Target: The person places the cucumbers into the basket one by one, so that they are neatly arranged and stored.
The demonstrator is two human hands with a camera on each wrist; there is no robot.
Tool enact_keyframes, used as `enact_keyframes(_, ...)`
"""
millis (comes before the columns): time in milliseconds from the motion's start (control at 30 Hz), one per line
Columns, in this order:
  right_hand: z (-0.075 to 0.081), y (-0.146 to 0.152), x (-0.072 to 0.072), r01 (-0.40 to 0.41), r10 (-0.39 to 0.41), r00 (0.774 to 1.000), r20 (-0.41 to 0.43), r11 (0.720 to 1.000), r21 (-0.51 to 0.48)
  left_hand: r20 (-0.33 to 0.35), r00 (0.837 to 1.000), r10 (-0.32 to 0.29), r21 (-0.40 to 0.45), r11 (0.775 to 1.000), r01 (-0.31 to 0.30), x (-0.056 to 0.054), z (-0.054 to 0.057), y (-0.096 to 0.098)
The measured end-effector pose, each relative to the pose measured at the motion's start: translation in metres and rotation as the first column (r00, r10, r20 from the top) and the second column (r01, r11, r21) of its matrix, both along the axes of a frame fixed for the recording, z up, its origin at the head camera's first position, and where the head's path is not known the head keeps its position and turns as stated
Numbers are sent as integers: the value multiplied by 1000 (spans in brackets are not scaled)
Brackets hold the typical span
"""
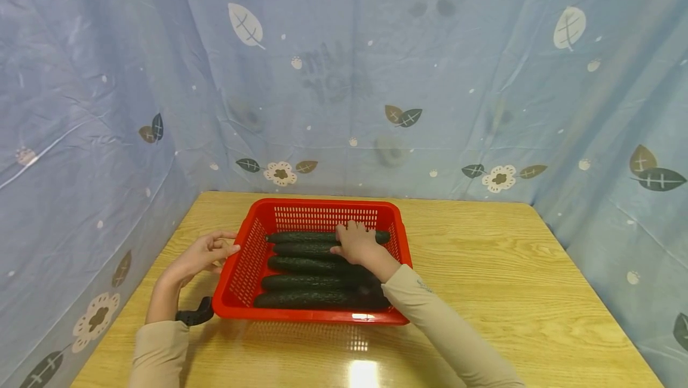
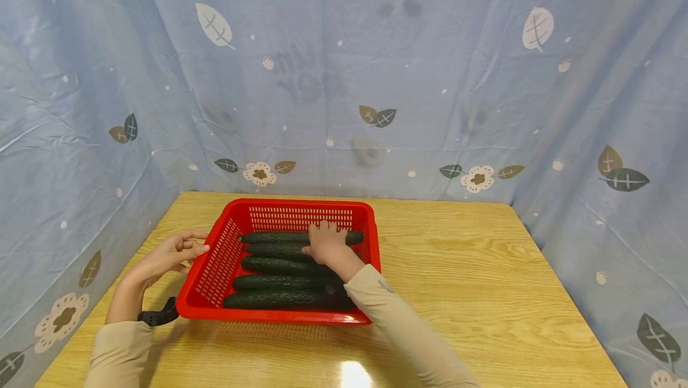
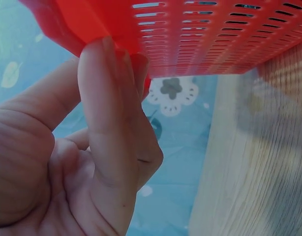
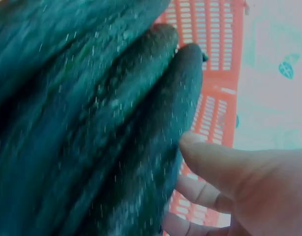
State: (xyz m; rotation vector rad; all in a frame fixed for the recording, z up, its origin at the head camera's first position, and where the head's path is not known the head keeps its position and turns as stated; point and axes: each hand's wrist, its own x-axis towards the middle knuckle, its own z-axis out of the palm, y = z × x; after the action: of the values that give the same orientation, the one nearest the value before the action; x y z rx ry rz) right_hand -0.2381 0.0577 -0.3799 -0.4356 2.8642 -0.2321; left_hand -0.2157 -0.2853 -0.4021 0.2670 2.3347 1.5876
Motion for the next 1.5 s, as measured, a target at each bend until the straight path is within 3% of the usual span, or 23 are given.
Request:
enact_keyframes(333,6,24,0,-85,77,992,-103,994,-68,-41,997,66,-70,995,-69,2,2,0)
enact_keyframes(567,13,45,-3,-104,83,972,-218,991,-84,-80,995,52,-95,994,-60,5,5,-1)
enact_keyframes(933,30,70,-7,-148,103,956,-276,978,-145,-191,981,20,-176,983,-54,-3,17,-5)
enact_keyframes(1067,35,82,-10,-166,110,951,-290,970,-175,-256,967,2,-193,980,-53,-7,28,-5)
enact_keyframes(1233,41,100,-16,-170,102,947,-306,964,-203,-353,935,-24,-254,965,-71,-15,45,2)
enact_keyframes(1500,47,127,-27,-123,27,941,-337,956,-265,-477,871,-120,-399,912,-93,-39,73,22)
